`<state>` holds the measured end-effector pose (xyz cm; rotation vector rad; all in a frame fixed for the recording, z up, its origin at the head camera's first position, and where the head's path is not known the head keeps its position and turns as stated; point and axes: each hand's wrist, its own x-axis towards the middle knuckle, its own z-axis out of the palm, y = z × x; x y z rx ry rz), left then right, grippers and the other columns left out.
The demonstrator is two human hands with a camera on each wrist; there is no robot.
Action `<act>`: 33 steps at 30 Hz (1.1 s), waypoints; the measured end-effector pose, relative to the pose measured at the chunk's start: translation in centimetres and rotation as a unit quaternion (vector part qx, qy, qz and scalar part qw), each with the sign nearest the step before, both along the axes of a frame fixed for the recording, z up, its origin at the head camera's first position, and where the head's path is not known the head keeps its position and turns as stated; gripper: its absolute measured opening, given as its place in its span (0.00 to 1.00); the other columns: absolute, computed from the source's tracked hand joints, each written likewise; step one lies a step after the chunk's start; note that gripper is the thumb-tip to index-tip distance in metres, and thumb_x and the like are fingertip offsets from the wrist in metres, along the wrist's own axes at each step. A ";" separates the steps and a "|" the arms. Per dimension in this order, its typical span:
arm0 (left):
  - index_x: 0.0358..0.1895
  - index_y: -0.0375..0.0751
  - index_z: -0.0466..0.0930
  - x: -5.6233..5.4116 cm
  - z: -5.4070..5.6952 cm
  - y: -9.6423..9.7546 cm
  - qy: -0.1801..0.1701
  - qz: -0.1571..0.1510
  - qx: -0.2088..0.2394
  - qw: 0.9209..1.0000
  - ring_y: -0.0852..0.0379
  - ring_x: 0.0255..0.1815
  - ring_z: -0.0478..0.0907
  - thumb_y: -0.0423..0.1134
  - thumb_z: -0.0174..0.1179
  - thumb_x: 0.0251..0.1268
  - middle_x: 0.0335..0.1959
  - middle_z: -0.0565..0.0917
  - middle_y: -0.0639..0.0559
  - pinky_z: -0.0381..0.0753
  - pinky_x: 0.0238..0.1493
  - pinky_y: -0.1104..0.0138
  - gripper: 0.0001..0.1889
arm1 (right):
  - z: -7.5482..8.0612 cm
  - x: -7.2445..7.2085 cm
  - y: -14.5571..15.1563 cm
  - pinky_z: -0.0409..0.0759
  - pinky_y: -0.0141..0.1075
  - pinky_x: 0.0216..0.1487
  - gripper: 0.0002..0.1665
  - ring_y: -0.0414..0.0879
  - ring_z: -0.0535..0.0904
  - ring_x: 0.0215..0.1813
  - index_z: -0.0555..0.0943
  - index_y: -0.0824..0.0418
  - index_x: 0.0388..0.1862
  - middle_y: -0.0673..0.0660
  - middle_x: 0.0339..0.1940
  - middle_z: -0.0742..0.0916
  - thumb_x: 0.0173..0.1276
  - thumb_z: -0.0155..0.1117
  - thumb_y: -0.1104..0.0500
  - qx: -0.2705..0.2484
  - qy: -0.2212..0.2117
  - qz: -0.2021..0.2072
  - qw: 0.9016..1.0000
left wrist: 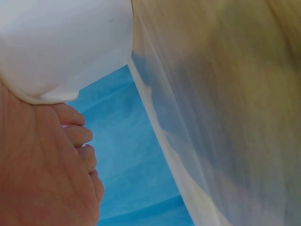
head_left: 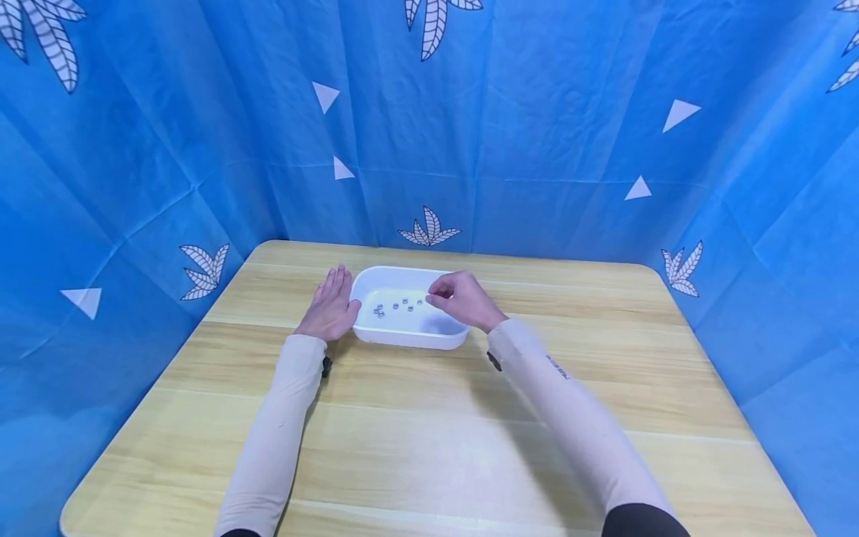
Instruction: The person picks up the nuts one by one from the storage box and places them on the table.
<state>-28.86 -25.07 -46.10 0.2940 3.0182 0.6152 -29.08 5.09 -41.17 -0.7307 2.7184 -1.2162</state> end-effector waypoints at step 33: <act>0.83 0.31 0.30 0.2 0.2 0.0 -0.002 -0.001 -0.008 1.000 0.41 0.88 0.24 0.49 0.31 0.82 0.87 0.29 0.38 0.30 0.87 0.46 0.38 | -1.9 -0.1 -6.5 0.86 0.33 0.51 0.08 0.45 0.85 0.42 0.89 0.66 0.44 0.58 0.41 0.92 0.70 0.69 0.63 0.047 -0.022 0.006 0.999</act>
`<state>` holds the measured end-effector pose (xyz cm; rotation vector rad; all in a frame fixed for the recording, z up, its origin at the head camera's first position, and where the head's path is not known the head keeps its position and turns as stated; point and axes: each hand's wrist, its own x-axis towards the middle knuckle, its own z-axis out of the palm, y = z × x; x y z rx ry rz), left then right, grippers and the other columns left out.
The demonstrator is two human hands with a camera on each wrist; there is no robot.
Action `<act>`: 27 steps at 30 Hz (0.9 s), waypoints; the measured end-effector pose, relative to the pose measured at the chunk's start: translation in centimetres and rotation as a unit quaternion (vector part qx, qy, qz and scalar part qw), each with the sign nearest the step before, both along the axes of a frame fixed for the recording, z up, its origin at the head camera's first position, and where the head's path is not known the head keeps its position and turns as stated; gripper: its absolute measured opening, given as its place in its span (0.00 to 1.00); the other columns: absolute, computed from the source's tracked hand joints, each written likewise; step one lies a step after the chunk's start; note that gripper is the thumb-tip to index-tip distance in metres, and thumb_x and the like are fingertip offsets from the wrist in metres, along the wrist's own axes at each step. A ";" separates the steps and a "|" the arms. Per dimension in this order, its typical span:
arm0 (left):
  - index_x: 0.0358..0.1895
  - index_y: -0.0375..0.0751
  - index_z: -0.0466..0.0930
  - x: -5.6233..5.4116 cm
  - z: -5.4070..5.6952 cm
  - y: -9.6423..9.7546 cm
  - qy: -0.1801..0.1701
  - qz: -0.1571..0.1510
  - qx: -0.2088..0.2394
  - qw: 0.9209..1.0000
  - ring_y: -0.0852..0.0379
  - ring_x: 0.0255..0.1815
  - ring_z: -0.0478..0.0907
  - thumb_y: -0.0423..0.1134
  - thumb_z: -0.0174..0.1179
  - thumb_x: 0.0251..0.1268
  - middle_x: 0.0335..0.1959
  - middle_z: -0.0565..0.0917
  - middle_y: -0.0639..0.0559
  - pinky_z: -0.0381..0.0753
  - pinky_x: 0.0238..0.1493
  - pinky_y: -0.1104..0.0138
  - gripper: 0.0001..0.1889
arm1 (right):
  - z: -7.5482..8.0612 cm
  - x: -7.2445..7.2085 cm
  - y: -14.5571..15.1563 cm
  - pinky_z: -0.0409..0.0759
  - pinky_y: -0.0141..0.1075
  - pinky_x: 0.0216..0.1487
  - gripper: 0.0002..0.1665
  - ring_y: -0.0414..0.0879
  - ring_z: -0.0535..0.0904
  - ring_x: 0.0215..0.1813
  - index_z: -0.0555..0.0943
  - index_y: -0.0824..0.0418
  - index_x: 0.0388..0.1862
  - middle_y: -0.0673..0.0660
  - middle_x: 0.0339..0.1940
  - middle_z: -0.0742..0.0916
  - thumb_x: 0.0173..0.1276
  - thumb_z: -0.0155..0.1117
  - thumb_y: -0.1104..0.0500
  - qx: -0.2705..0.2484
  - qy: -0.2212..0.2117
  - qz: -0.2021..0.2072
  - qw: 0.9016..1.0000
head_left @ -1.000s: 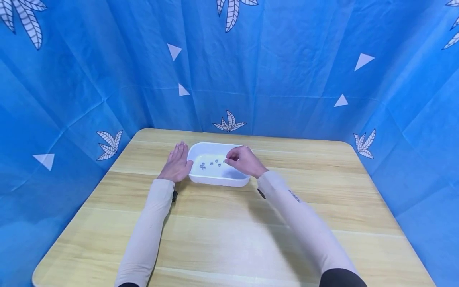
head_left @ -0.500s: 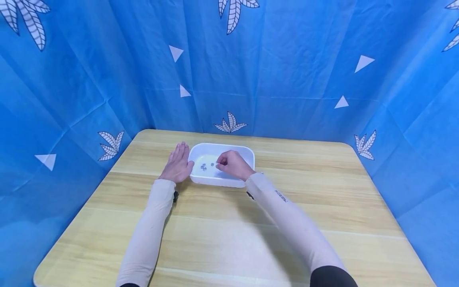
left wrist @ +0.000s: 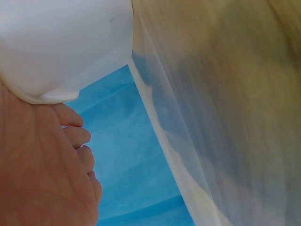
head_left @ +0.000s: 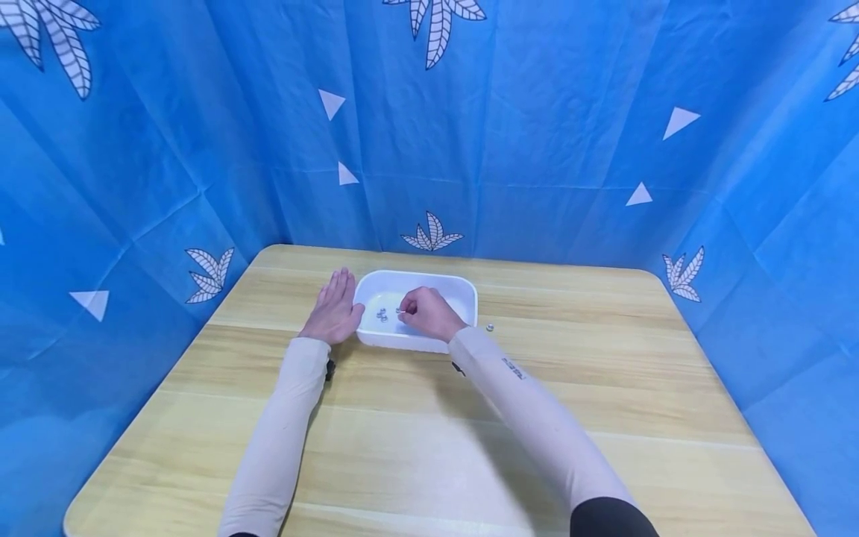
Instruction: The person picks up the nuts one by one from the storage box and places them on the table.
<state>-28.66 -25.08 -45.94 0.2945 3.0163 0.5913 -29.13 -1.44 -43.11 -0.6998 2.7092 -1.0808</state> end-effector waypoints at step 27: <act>0.83 0.29 0.32 0.0 -0.1 0.2 0.015 -0.003 -0.010 1.000 0.38 0.88 0.27 0.48 0.32 0.82 0.86 0.33 0.35 0.31 0.87 0.45 0.38 | -1.1 -0.7 -2.3 0.84 0.40 0.63 0.11 0.49 0.86 0.51 0.89 0.64 0.49 0.59 0.48 0.92 0.70 0.70 0.61 0.034 -0.028 0.004 0.999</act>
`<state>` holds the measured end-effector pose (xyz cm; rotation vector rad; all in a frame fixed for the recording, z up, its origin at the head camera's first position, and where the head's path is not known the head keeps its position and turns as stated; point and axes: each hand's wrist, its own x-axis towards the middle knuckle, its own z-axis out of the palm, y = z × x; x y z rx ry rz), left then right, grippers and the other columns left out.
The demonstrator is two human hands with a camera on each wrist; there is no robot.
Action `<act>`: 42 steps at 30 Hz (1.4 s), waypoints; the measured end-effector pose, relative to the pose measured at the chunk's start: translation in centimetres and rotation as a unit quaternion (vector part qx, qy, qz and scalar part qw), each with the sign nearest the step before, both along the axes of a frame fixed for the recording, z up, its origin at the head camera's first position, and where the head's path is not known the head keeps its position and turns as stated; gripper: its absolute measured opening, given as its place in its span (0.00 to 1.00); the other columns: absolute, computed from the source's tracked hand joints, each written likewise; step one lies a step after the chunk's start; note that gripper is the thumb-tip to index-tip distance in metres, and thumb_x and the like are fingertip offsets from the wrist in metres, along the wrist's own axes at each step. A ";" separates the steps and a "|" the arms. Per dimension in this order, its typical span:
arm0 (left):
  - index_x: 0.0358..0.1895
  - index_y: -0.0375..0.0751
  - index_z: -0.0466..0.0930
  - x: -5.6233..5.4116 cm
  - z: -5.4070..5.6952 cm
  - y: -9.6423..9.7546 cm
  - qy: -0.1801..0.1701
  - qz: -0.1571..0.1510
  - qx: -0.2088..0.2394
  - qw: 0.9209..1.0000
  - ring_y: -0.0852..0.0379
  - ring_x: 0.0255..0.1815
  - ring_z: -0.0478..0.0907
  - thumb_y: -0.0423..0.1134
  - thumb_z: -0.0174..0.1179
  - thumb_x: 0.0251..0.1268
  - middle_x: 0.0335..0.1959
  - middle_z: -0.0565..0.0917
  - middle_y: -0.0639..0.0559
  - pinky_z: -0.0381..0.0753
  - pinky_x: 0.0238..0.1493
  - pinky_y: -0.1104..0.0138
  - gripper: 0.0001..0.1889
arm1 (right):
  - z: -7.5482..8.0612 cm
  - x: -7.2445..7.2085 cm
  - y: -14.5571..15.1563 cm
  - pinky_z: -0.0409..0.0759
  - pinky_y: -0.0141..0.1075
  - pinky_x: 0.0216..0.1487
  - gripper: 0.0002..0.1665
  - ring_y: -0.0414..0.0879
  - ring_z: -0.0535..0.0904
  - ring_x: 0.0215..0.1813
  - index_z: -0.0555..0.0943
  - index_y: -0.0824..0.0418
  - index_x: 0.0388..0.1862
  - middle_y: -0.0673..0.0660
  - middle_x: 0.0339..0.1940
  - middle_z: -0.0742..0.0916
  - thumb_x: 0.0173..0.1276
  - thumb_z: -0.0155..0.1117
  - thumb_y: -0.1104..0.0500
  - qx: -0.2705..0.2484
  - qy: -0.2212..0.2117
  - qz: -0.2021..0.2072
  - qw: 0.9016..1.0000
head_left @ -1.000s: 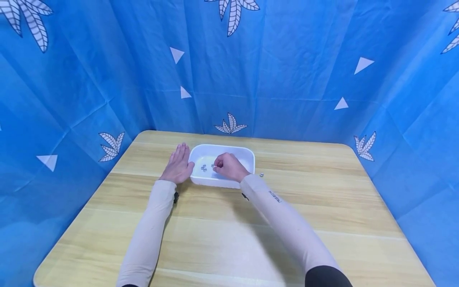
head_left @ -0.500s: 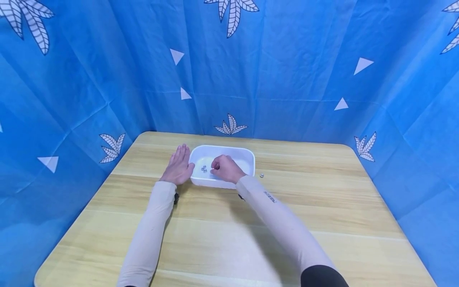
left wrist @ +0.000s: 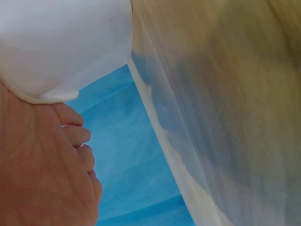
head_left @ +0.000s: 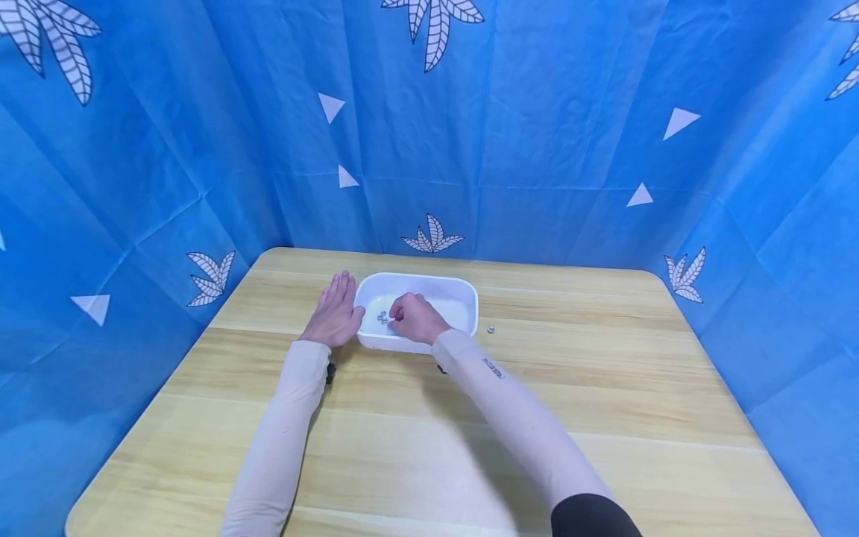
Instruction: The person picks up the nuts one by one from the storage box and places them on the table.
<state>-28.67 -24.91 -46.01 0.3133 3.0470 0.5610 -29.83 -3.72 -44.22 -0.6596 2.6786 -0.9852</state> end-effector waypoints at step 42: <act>0.83 0.28 0.36 0.1 -0.1 0.1 0.009 0.004 0.008 1.000 0.38 0.88 0.29 0.47 0.34 0.81 0.87 0.36 0.35 0.34 0.87 0.44 0.37 | -0.7 -1.3 -2.3 0.79 0.43 0.72 0.17 0.52 0.84 0.62 0.88 0.61 0.56 0.57 0.56 0.91 0.68 0.71 0.61 0.083 0.007 -0.003 0.997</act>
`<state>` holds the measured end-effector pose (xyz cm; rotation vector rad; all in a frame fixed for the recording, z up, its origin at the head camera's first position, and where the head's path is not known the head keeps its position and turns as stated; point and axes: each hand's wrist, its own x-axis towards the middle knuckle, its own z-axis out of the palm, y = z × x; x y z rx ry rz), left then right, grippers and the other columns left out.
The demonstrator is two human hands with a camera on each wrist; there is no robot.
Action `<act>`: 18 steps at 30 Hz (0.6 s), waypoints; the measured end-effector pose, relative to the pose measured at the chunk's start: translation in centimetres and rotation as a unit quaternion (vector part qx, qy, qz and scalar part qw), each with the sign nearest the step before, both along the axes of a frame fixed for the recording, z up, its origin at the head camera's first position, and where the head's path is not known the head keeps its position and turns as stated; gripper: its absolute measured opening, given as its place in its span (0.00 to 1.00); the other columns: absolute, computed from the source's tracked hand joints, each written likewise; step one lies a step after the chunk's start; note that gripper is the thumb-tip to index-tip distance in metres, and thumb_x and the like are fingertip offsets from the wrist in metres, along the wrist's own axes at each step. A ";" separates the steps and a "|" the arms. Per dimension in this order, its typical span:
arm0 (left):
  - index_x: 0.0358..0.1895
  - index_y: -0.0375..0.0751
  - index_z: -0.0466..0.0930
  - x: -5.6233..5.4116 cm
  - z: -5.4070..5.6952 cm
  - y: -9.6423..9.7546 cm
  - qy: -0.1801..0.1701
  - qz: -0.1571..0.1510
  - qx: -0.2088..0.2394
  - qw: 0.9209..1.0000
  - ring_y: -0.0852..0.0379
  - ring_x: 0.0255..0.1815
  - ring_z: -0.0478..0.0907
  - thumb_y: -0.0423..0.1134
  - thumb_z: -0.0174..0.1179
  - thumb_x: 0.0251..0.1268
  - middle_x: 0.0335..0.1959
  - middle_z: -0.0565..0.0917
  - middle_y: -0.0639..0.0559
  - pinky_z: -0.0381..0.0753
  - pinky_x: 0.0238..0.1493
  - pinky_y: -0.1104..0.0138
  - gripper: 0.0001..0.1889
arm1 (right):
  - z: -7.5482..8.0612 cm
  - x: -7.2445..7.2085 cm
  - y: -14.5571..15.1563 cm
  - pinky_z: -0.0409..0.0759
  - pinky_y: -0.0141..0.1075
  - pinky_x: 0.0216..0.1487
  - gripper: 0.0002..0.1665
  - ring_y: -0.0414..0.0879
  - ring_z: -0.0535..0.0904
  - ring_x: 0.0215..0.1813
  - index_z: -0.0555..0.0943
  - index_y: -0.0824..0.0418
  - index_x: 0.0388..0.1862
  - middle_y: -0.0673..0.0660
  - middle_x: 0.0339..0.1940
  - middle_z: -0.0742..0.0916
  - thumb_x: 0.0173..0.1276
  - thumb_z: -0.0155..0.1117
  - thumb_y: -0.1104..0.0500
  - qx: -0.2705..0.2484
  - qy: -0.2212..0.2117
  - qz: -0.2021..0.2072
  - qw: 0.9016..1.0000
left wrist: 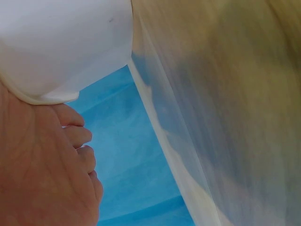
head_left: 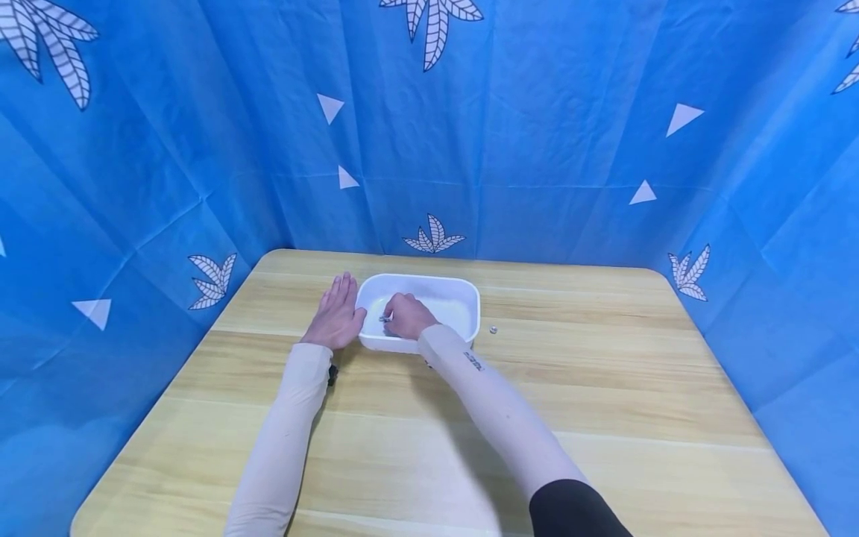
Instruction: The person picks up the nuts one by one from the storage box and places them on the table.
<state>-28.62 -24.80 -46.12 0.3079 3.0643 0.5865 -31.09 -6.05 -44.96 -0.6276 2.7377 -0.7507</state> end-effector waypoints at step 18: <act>0.83 0.28 0.34 -0.1 -0.2 -0.1 -0.009 -0.004 0.003 1.000 0.37 0.88 0.28 0.46 0.35 0.82 0.87 0.34 0.35 0.34 0.87 0.43 0.38 | -0.5 -0.5 -0.1 0.84 0.40 0.59 0.07 0.47 0.83 0.44 0.91 0.60 0.42 0.54 0.39 0.91 0.66 0.71 0.64 0.004 -0.006 -0.003 1.000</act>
